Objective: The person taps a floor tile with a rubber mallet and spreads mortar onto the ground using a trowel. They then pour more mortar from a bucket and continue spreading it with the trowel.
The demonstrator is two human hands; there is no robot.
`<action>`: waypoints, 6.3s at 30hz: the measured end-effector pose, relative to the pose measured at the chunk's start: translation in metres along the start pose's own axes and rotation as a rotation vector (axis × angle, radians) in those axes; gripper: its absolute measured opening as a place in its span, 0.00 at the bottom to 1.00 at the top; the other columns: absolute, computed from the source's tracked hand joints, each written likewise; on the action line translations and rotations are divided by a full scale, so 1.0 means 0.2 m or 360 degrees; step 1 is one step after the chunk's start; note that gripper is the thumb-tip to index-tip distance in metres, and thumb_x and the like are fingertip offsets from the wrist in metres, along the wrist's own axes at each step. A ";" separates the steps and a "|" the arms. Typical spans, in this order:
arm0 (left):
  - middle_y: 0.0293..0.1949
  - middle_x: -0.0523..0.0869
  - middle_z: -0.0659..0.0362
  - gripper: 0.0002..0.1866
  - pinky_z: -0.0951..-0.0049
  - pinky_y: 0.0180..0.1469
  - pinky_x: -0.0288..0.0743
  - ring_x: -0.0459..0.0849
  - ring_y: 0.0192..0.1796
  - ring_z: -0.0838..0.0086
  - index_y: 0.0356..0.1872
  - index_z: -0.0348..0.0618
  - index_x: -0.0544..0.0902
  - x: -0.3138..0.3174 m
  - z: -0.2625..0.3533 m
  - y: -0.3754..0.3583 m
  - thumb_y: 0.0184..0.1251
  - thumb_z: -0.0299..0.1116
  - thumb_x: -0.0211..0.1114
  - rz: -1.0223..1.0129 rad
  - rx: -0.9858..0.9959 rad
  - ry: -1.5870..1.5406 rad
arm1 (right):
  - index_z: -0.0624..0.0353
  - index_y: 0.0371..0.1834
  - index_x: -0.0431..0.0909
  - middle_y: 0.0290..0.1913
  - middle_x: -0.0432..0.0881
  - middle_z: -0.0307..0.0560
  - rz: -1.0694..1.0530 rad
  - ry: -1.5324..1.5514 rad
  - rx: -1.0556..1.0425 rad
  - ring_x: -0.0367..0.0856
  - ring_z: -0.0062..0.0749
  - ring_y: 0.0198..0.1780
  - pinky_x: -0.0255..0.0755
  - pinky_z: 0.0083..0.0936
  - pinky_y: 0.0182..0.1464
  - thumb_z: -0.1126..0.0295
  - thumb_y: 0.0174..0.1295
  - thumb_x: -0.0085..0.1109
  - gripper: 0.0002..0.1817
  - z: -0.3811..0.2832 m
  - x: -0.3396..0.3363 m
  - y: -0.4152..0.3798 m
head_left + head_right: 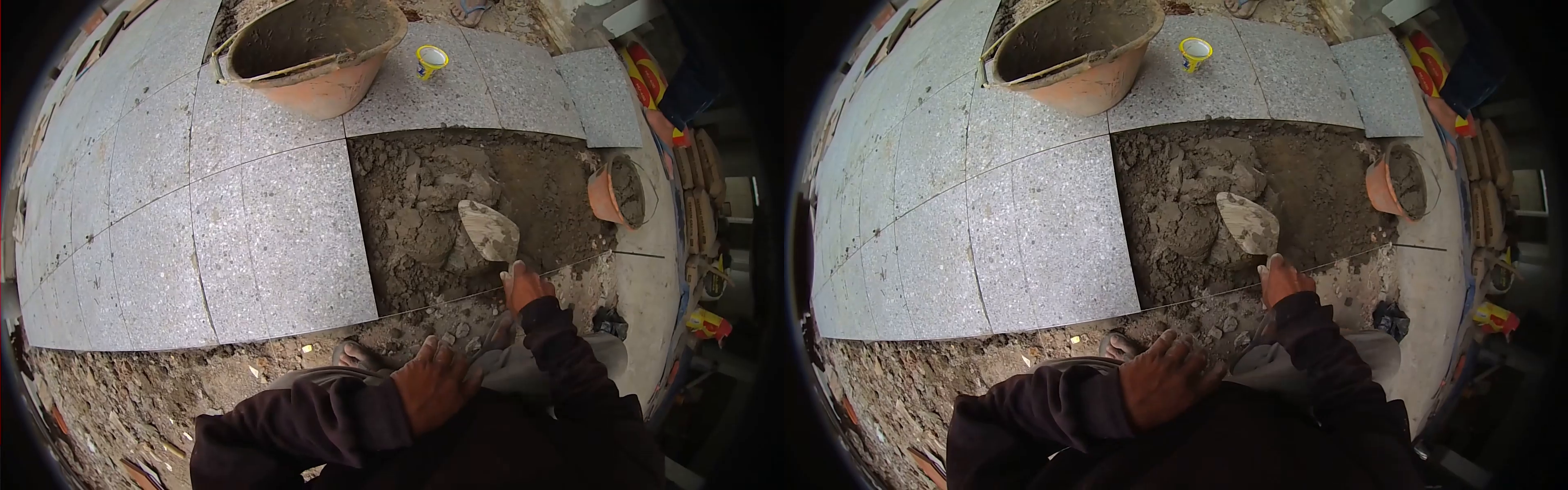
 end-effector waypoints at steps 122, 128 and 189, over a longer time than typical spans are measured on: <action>0.56 0.71 0.48 0.21 0.54 0.59 0.64 0.70 0.57 0.53 0.60 0.68 0.68 0.02 -0.07 0.06 0.66 0.37 0.45 -0.0246 -0.0297 0.0008 | 0.59 0.64 0.54 0.52 0.73 0.63 0.0225 0.0017 -0.0135 0.74 0.56 0.49 0.69 0.46 0.50 0.61 0.64 0.44 0.27 0.75 -0.17 1.01; 0.55 0.70 0.48 0.22 0.54 0.62 0.60 0.69 0.58 0.54 0.60 0.61 0.69 -0.04 -0.13 0.14 0.62 0.34 0.47 -0.0140 -0.0187 -0.0022 | 0.54 0.61 0.60 0.45 0.77 0.60 0.0141 -0.0231 -0.0130 0.76 0.56 0.46 0.72 0.46 0.45 0.59 0.67 0.37 0.21 0.39 -0.16 1.02; 0.52 0.79 0.56 0.23 0.66 0.61 0.62 0.75 0.57 0.66 0.53 0.57 0.77 -1.23 -0.67 -0.55 0.61 0.55 0.55 0.2326 -0.1210 0.1013 | 0.58 0.68 0.47 0.38 0.77 0.57 -0.0622 0.1204 -0.0130 0.77 0.37 0.21 0.74 0.38 0.28 0.66 0.62 0.49 0.33 0.27 0.57 0.19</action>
Point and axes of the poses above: each hand's wrist, its own y-axis towards the middle knuckle, its own x-axis out of the palm, z = x × y, the point moved 3 cm from there along y, towards the middle knuckle
